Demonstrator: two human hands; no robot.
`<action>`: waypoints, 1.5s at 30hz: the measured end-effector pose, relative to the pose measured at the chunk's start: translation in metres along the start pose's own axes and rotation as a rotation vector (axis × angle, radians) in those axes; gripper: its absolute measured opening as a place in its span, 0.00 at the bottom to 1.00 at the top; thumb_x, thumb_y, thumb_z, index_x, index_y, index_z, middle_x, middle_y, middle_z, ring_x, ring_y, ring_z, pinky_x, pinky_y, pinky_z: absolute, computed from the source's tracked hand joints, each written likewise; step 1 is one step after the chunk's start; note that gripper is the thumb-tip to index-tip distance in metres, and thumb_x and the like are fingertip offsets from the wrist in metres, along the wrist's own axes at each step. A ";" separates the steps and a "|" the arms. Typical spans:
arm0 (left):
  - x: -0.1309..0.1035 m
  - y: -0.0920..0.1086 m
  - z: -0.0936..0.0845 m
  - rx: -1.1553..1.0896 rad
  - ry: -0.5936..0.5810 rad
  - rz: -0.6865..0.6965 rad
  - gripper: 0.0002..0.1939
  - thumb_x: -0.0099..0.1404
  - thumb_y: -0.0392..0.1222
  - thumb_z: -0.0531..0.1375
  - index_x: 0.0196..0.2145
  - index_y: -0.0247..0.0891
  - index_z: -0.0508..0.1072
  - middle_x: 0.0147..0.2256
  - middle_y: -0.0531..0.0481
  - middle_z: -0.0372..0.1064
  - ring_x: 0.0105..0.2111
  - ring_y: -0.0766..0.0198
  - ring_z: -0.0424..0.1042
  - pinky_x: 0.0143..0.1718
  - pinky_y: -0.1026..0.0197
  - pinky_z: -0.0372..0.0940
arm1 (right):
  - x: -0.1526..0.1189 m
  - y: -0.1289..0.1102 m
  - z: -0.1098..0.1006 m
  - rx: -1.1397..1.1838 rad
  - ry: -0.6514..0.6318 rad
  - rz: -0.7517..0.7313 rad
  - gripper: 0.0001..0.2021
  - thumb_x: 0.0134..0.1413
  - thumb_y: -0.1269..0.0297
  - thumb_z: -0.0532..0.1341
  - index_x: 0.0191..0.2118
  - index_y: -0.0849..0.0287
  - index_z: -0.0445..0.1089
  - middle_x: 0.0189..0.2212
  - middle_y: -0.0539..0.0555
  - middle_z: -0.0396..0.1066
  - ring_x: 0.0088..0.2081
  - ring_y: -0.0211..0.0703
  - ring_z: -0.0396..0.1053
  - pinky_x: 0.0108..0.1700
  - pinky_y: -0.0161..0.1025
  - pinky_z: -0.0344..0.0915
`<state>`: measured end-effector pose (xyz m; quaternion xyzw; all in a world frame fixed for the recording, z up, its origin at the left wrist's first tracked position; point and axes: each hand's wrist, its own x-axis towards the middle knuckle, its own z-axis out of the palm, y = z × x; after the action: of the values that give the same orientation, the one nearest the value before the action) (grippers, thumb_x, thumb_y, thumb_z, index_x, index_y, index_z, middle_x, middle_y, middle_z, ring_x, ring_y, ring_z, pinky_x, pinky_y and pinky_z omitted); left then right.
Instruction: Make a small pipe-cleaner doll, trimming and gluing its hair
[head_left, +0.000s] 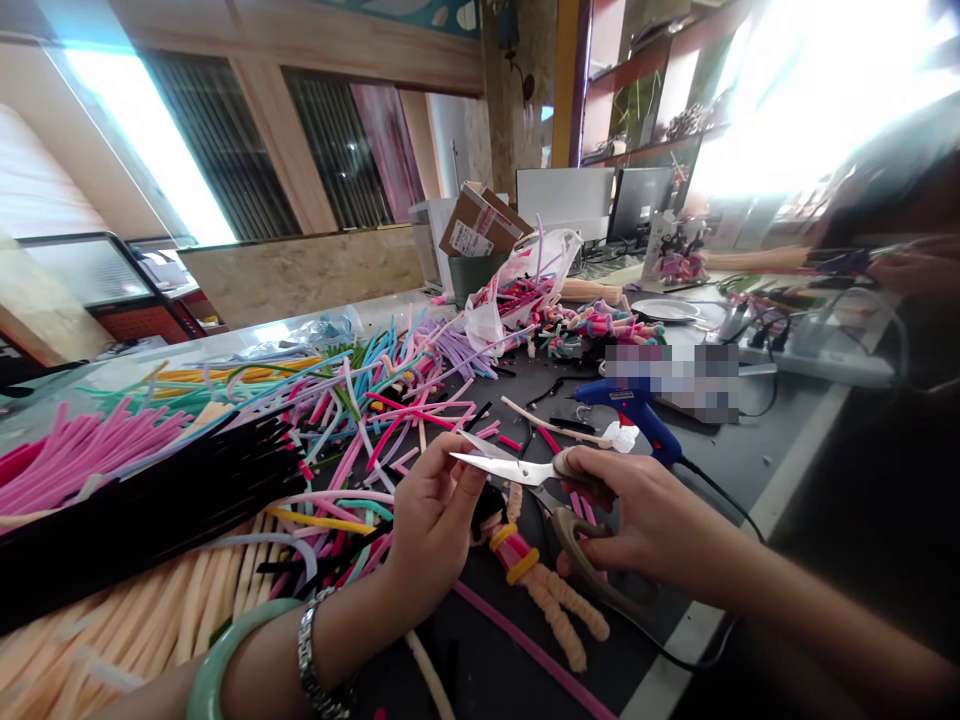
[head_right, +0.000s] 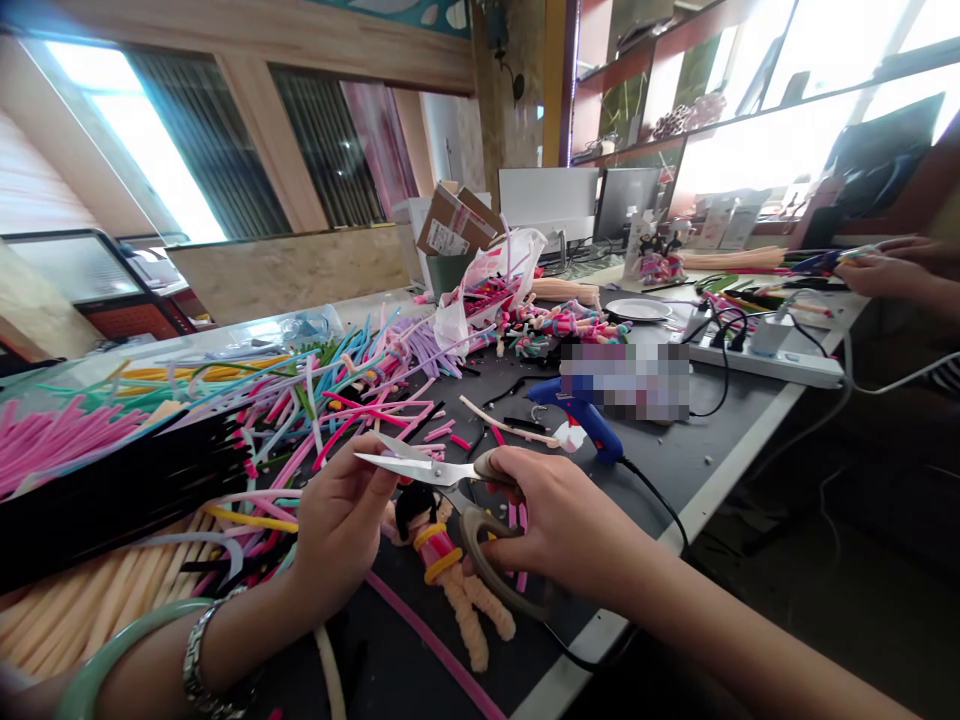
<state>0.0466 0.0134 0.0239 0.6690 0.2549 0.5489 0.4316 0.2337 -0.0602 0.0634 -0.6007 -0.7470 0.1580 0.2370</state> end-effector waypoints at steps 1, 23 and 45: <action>-0.001 0.000 -0.001 0.017 0.002 0.008 0.07 0.63 0.44 0.59 0.33 0.38 0.67 0.25 0.54 0.62 0.25 0.68 0.61 0.27 0.66 0.59 | 0.000 0.000 0.000 -0.005 0.005 -0.006 0.13 0.40 0.63 0.67 0.32 0.57 0.62 0.26 0.46 0.62 0.27 0.38 0.59 0.29 0.33 0.57; -0.001 0.004 -0.001 -0.008 -0.076 -0.022 0.10 0.62 0.44 0.60 0.28 0.37 0.66 0.24 0.52 0.63 0.25 0.66 0.63 0.25 0.64 0.60 | -0.003 0.009 0.017 -0.036 0.067 -0.047 0.22 0.39 0.55 0.68 0.37 0.56 0.59 0.36 0.52 0.66 0.37 0.47 0.64 0.38 0.42 0.61; -0.001 0.002 -0.002 0.025 -0.097 -0.045 0.11 0.64 0.43 0.58 0.27 0.37 0.64 0.22 0.57 0.57 0.19 0.72 0.55 0.17 0.69 0.55 | -0.001 0.011 0.019 -0.007 0.055 -0.035 0.11 0.46 0.68 0.60 0.35 0.56 0.57 0.33 0.50 0.64 0.35 0.43 0.61 0.37 0.39 0.58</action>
<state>0.0445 0.0122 0.0255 0.6941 0.2554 0.5029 0.4474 0.2320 -0.0578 0.0416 -0.5925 -0.7511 0.1346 0.2583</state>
